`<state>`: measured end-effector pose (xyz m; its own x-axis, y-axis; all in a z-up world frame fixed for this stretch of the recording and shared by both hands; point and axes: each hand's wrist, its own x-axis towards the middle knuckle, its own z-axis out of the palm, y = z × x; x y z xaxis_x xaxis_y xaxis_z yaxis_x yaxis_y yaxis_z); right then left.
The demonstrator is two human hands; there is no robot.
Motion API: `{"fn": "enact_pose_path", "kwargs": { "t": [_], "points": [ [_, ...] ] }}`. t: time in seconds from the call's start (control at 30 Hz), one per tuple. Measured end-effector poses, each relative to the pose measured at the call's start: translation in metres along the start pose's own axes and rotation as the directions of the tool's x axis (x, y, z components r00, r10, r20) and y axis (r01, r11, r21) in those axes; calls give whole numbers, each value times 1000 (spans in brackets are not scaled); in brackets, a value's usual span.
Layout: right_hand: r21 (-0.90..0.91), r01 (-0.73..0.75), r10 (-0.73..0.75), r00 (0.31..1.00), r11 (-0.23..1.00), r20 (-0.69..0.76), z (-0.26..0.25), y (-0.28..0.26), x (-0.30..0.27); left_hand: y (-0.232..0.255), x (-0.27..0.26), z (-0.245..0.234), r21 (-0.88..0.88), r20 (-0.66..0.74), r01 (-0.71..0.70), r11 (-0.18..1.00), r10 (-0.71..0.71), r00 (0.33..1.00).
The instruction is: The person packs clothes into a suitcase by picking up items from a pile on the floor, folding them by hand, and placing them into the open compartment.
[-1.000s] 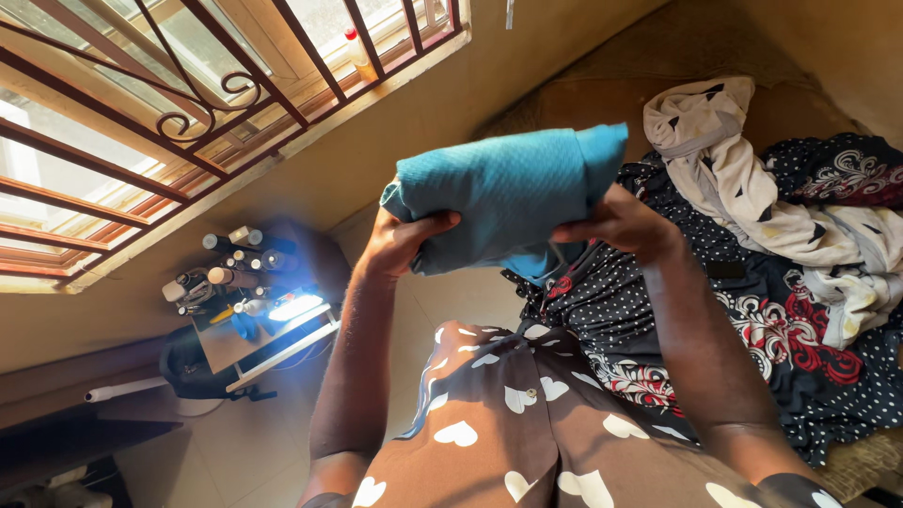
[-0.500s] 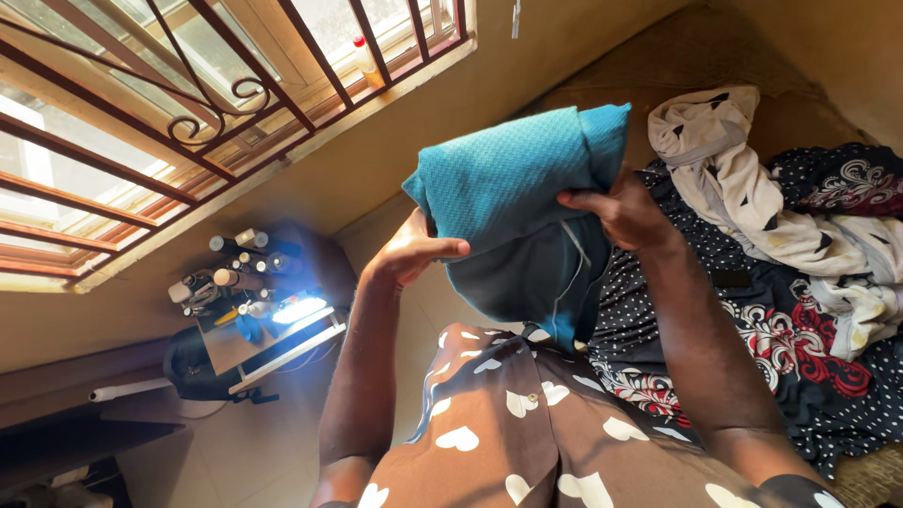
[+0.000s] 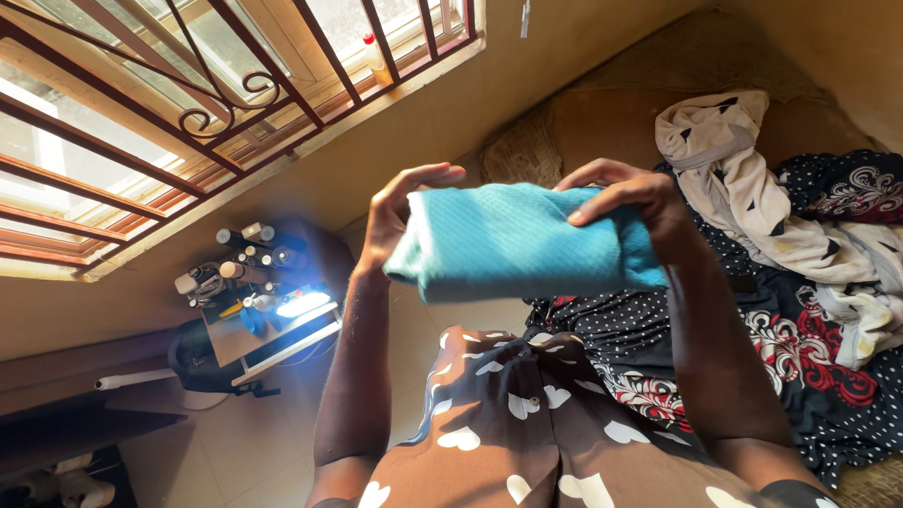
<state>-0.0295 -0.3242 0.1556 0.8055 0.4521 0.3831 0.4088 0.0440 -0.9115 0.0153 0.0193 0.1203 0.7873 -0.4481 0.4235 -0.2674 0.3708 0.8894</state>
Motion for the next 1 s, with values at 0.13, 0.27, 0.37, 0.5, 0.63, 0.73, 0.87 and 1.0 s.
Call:
{"fn": "enact_pose_path", "kwargs": {
  "t": [0.13,0.27,0.37,0.5,0.63,0.73,0.87,1.0],
  "points": [
    [-94,51,-51,999,994,5,-2,-6,-3,-48,-19,-20,46,56,332,942,-334,941],
    [-96,19,-22,999,995,-40,1,-4,-7,-136,-40,-42,4,33,471,882,-471,881],
    [-108,125,-132,989,986,-60,-1,1,-5,-169,-50,-35,-287,-184,610,739,-667,722],
    [-177,67,-88,990,982,-110,-1,2,-13,-169,-63,-13,-742,41,431,514,-607,794],
    [-242,16,-46,992,970,-121,-6,-1,-20,-126,-47,0,-890,266,356,285,-311,913],
    [-300,-21,-10,995,954,-101,-10,-2,-22,-87,-31,21,-881,72,369,295,-689,721],
    [-359,37,-53,998,933,-34,-11,-6,-22,-64,-21,42,-455,-9,603,655,-681,732],
    [-162,53,-57,998,985,-23,-24,9,-22,-64,-26,51,-535,15,507,676,-593,805]
  ]
}}
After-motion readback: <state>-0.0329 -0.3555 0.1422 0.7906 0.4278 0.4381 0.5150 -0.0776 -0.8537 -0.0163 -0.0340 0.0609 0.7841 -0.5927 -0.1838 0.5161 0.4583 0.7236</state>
